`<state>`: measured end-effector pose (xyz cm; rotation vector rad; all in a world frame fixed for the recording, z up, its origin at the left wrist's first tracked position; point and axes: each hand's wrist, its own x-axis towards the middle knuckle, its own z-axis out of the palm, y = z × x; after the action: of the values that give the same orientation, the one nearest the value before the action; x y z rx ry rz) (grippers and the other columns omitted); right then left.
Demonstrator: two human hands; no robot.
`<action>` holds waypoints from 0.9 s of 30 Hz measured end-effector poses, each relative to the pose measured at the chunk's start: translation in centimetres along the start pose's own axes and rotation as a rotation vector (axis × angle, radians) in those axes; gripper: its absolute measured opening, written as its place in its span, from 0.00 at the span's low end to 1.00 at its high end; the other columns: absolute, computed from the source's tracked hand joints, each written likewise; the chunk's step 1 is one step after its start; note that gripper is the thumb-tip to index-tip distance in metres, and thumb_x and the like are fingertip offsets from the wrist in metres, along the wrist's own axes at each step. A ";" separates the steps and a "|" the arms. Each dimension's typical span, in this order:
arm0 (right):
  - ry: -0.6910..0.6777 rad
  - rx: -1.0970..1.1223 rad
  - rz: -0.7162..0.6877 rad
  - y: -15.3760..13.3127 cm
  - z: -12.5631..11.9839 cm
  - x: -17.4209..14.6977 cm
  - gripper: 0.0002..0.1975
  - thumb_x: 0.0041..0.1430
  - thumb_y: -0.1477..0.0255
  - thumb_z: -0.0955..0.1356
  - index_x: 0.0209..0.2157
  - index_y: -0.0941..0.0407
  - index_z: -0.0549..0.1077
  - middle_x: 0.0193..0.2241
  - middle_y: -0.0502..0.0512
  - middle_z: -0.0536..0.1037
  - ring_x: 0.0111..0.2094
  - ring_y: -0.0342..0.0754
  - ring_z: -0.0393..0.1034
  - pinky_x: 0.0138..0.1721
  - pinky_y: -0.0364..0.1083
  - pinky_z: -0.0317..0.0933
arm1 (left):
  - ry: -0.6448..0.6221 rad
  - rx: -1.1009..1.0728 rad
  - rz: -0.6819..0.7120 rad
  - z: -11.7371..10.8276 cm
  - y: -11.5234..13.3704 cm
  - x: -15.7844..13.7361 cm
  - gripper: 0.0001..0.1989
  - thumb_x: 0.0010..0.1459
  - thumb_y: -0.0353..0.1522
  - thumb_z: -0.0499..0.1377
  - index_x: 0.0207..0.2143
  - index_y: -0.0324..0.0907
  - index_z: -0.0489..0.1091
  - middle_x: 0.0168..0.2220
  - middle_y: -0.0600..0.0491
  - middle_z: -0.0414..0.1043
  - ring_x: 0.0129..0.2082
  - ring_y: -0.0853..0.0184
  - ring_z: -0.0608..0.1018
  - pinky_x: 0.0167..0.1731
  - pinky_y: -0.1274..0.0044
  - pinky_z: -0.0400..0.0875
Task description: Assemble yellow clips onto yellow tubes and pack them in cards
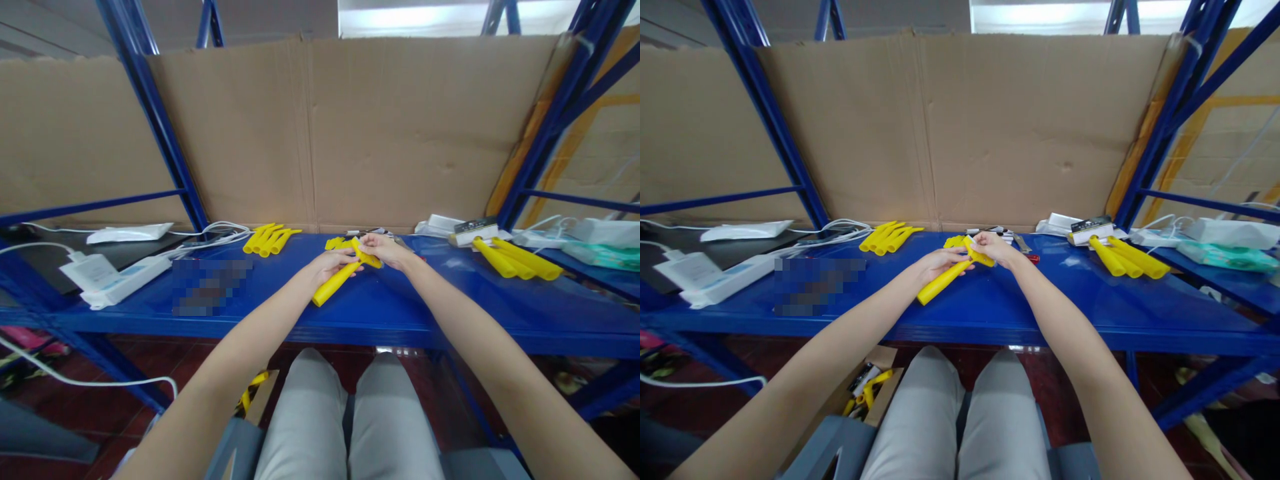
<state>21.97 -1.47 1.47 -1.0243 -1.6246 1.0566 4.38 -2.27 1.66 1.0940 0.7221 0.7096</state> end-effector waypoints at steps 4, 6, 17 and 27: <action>-0.013 0.018 -0.031 -0.2 0.4 -0.1 0.11 0.46 0.71 0.73 0.29 0.55 0.67 0.25 0.46 0.71 0.26 0.40 0.65 0.32 0.41 0.62 | -0.028 -0.030 0.024 -0.3 0.0 -0.6 0.18 0.53 0.15 0.58 0.47 0.34 0.67 0.33 0.47 0.75 0.26 0.68 0.80 0.25 0.80 0.73; -0.037 0.033 -0.040 -0.2 0.5 -0.1 0.11 0.47 0.70 0.73 0.30 0.55 0.68 0.26 0.46 0.72 0.28 0.40 0.67 0.34 0.42 0.63 | -0.040 -0.047 0.047 -0.3 0.1 -0.9 0.19 0.54 0.15 0.57 0.47 0.34 0.67 0.33 0.47 0.75 0.26 0.68 0.80 0.26 0.80 0.73; -0.075 -0.036 0.007 0.2 0.1 0.1 0.08 0.48 0.73 0.73 0.32 0.55 0.71 0.29 0.48 0.76 0.31 0.42 0.70 0.38 0.43 0.65 | 0.009 -0.044 0.000 0.3 -0.6 -1.0 0.19 0.57 0.17 0.53 0.50 0.36 0.63 0.30 0.50 0.74 0.24 0.69 0.79 0.23 0.81 0.72; -0.070 -0.274 -0.010 0.5 -0.1 0.5 0.09 0.53 0.74 0.69 0.38 0.55 0.74 0.36 0.54 0.79 0.36 0.45 0.73 0.43 0.47 0.66 | 0.015 -0.075 0.006 -0.3 -0.8 -0.8 0.15 0.52 0.16 0.56 0.42 0.35 0.67 0.30 0.48 0.74 0.24 0.66 0.79 0.24 0.78 0.73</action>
<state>21.99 -0.83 1.12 -1.1659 -1.8658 0.8873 3.82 -3.00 0.92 1.0241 0.6997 0.7454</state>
